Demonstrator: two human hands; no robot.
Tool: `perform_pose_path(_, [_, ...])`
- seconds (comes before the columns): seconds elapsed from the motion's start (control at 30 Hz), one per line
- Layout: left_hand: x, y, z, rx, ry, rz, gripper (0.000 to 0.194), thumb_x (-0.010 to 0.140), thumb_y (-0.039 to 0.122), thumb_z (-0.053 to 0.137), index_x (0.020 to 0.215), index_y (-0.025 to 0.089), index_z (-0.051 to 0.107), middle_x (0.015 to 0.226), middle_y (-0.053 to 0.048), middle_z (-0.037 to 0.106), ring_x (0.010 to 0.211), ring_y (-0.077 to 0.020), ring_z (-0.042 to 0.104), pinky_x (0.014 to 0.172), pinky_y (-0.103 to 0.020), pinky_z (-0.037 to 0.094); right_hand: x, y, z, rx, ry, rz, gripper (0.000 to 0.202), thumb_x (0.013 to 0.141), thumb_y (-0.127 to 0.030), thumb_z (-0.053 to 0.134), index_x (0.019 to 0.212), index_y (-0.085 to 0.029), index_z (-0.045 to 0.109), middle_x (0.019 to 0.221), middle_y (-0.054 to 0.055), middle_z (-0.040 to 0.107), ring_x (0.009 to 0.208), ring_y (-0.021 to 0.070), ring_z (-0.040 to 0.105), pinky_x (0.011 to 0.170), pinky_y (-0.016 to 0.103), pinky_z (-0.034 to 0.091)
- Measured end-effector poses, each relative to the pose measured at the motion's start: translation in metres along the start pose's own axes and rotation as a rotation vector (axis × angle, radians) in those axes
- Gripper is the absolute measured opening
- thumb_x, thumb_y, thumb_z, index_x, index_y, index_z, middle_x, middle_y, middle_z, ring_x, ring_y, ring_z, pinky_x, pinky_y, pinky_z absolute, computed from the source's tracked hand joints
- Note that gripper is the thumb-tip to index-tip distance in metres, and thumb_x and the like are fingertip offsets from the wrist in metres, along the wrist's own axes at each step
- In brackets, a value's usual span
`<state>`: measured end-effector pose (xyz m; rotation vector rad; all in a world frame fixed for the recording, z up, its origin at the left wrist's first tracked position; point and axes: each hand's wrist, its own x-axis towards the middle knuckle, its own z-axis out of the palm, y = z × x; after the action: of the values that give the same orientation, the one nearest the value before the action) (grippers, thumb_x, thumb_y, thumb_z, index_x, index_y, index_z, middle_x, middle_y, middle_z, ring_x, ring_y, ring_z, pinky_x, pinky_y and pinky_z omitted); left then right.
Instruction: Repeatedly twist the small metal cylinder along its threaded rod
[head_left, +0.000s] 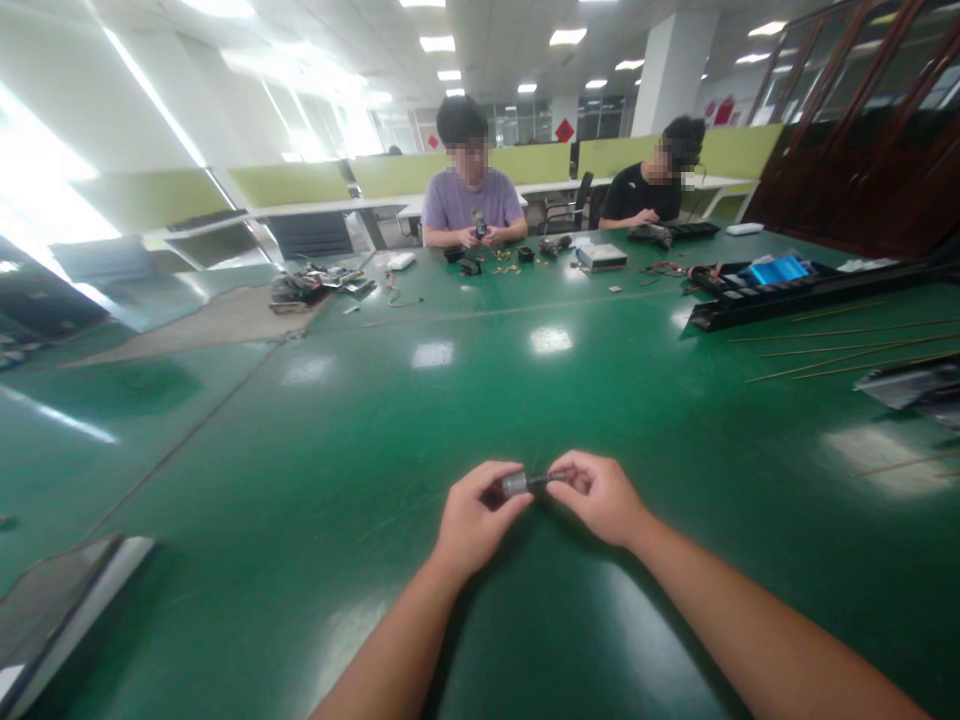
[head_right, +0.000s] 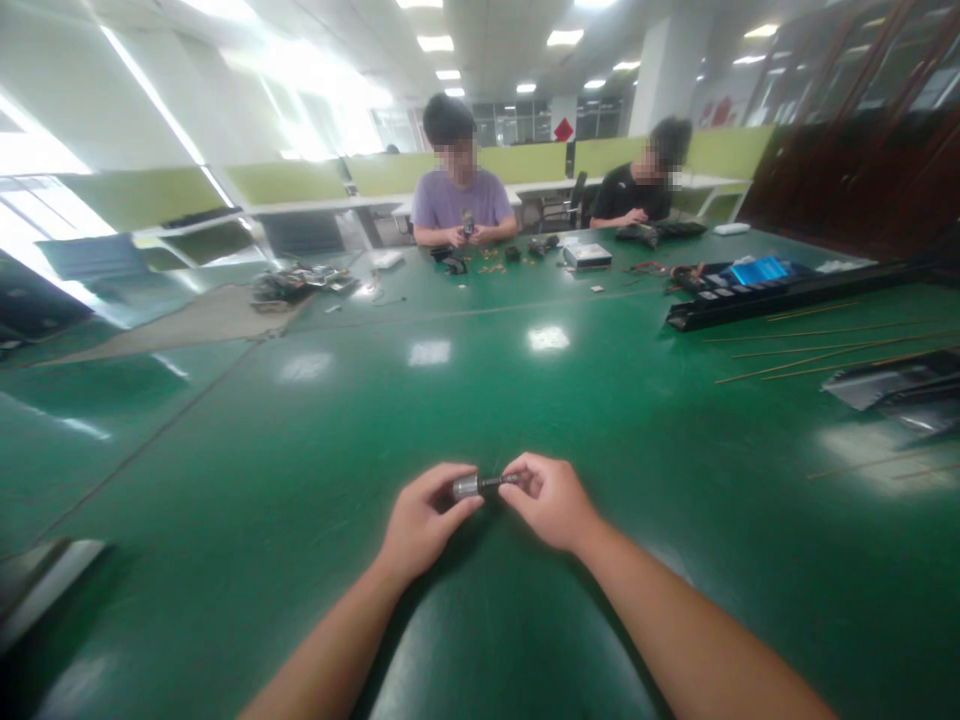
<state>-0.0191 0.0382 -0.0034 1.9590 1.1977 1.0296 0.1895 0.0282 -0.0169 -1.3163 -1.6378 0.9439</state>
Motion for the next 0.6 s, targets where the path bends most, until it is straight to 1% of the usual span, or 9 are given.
perform_pose_path(0.2, [0.0003,-0.0008,-0.0002,0.011,0.007,-0.020,0.026,0.080,0.032,0.072,0.103,0.020,0.071,0.101,-0.007,0.071,0.090,-0.0212,0.065,0.078,-0.032,0.052,0.0005,0.0027,0.0013,0.027,0.026,-0.004,0.015,0.080,-0.029,0.066,0.088,-0.017,0.069,0.059,-0.002,0.057,0.050,0.0105,0.045,0.046,0.020,0.034])
perform_pose_path(0.4, [-0.0001,-0.0012,-0.0003,-0.002,0.013,-0.029,0.026,0.079,0.031,0.074,0.103,0.022,0.071,0.101,-0.005,0.071,0.089,-0.0201,0.066,0.077,-0.030,0.052,0.0007,0.0049,0.0010,0.054,0.024,-0.001,0.015,0.080,-0.029,0.066,0.089,-0.017,0.068,0.063,-0.001,0.060,0.051,0.0107,0.047,0.047,0.021,0.036])
perform_pose_path(0.6, [-0.0004,-0.0039,0.0000,-0.024,0.029,-0.041,0.026,0.079,0.029,0.074,0.104,0.022,0.070,0.104,-0.006,0.070,0.092,-0.0210,0.066,0.081,-0.032,0.052,0.0008,0.0058,0.0012,0.066,0.025,-0.004,0.014,0.081,-0.027,0.066,0.090,-0.016,0.068,0.064,-0.001,0.059,0.052,0.0106,0.049,0.049,0.021,0.037])
